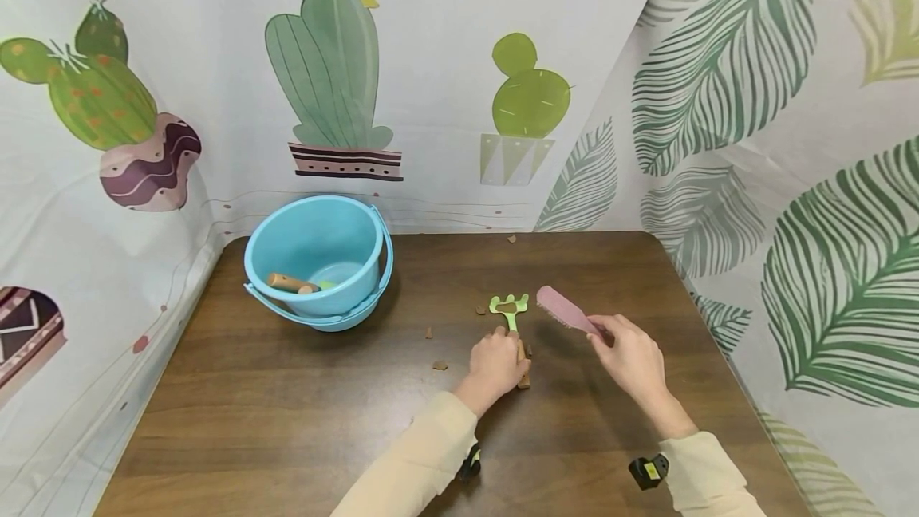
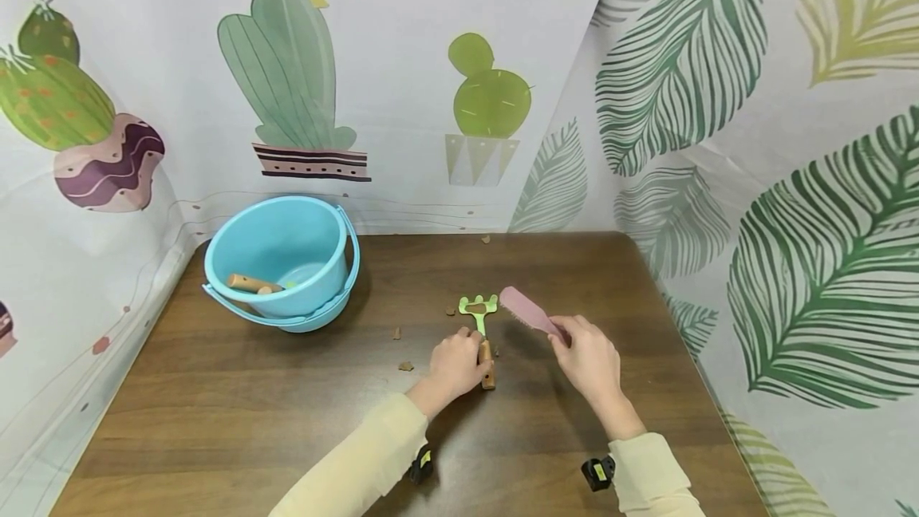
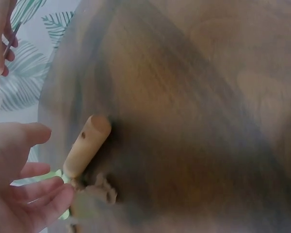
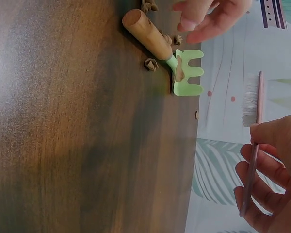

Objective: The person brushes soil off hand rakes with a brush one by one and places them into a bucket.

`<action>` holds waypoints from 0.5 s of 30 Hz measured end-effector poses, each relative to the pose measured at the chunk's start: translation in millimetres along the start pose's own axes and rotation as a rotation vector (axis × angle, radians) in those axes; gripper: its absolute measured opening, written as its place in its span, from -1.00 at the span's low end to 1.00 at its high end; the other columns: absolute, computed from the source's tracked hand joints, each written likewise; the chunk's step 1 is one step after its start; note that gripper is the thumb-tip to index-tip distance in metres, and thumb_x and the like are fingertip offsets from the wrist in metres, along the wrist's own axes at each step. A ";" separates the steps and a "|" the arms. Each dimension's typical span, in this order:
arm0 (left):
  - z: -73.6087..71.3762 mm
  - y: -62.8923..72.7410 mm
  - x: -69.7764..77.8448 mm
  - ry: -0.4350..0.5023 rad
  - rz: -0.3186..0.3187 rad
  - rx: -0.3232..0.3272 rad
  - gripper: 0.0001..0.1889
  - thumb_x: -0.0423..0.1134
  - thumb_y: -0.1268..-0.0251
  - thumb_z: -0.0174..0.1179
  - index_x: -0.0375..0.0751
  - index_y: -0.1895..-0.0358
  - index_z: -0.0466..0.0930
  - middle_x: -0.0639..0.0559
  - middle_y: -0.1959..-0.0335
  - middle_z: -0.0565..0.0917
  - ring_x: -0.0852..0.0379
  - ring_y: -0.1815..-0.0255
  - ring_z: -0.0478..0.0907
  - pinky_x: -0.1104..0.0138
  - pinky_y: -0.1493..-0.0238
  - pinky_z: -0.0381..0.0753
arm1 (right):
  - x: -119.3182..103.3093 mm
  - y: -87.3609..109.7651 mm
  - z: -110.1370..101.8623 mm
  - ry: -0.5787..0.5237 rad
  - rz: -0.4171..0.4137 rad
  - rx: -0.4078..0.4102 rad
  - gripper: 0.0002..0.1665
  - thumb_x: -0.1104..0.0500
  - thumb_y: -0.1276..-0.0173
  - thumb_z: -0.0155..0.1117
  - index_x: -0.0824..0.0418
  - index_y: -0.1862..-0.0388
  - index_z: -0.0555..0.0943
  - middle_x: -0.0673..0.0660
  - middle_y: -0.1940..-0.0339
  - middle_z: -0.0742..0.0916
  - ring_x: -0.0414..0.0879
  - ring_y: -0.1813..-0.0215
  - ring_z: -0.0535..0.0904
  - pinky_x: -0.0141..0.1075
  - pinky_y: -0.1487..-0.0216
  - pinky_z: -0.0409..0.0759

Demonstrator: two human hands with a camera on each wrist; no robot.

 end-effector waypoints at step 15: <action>26.6 -0.7 12.4 -0.002 -0.167 0.052 -0.50 0.15 0.11 0.34 -0.19 0.26 0.53 -0.04 0.42 0.58 -0.01 0.46 0.61 0.22 0.55 0.54 | -0.1 4.1 2.5 -0.008 0.004 -0.009 -0.71 0.20 -0.01 0.40 0.09 0.20 0.67 0.01 0.39 0.69 -0.16 0.52 0.49 -0.23 0.60 0.36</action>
Point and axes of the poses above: each hand's wrist, its own y-axis away from the middle knuckle, its own z-axis out of the palm, x = y × z, the point moved 3 cm from there along -y, towards the middle knuckle
